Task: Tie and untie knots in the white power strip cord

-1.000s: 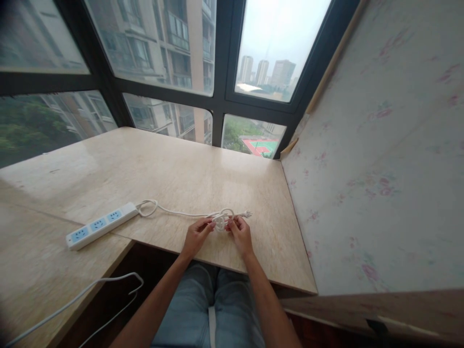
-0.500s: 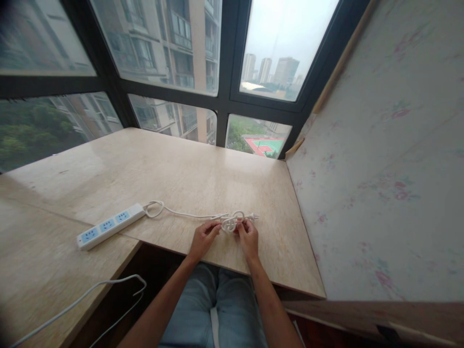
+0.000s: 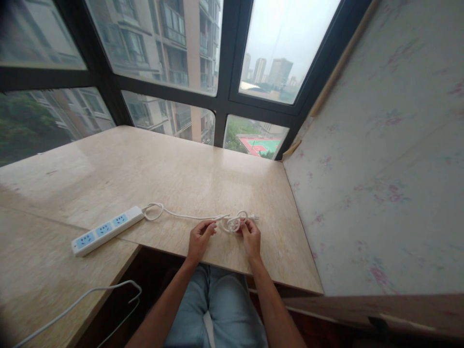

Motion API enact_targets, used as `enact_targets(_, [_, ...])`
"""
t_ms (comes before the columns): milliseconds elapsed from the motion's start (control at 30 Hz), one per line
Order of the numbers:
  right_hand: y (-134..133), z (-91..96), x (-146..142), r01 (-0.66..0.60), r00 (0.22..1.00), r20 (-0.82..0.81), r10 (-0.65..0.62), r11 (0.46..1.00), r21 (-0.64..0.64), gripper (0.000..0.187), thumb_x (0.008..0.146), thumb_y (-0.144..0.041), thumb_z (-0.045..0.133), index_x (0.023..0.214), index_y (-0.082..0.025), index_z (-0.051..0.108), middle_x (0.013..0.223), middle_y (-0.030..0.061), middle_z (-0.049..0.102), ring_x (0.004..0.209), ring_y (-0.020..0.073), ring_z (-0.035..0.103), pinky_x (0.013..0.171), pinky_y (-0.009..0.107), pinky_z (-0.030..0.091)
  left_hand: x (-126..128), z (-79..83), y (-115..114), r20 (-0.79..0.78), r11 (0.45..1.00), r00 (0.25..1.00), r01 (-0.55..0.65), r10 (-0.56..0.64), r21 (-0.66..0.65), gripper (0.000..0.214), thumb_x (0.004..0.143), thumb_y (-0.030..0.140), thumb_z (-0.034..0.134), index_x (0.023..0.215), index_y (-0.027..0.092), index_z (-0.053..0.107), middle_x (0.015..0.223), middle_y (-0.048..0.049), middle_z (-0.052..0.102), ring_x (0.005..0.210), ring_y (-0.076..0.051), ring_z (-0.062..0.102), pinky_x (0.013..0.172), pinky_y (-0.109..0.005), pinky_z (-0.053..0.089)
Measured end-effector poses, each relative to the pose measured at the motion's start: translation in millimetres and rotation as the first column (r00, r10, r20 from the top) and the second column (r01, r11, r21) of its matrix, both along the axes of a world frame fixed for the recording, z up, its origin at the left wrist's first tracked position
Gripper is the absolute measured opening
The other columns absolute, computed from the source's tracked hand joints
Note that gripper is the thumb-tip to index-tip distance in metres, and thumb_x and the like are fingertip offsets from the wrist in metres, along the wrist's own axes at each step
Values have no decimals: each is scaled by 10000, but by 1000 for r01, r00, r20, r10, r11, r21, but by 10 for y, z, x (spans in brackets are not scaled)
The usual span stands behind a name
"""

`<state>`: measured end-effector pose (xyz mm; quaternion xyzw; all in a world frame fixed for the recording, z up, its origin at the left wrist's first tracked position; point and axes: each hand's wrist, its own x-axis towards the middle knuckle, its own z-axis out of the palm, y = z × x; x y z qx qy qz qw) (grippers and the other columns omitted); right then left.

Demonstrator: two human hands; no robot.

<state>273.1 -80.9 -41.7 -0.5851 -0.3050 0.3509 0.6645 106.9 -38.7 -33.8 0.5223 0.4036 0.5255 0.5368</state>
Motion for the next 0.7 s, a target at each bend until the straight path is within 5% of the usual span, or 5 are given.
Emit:
enact_targets(233, [-27, 21, 1, -39, 999, 16, 39, 999, -11, 277, 751, -453, 705, 850, -195, 686, 798, 17, 683, 698, 172, 602, 668, 281, 494, -23, 44, -5, 59, 997, 996, -58, 61, -48, 248, 793, 370, 634, 878, 149, 709, 758, -41, 699, 624, -136, 631, 608, -253, 524])
enact_targets(700, [-63, 25, -19, -52, 994, 93, 50, 999, 17, 251, 789, -460, 673, 867, -222, 687, 754, -11, 649, 645, 149, 560, 634, 258, 451, 16, 6, -14, 6, 1000, 1000, 18, -18, 11, 222, 785, 360, 656, 894, 172, 700, 815, -36, 700, 679, -147, 642, 651, -264, 530])
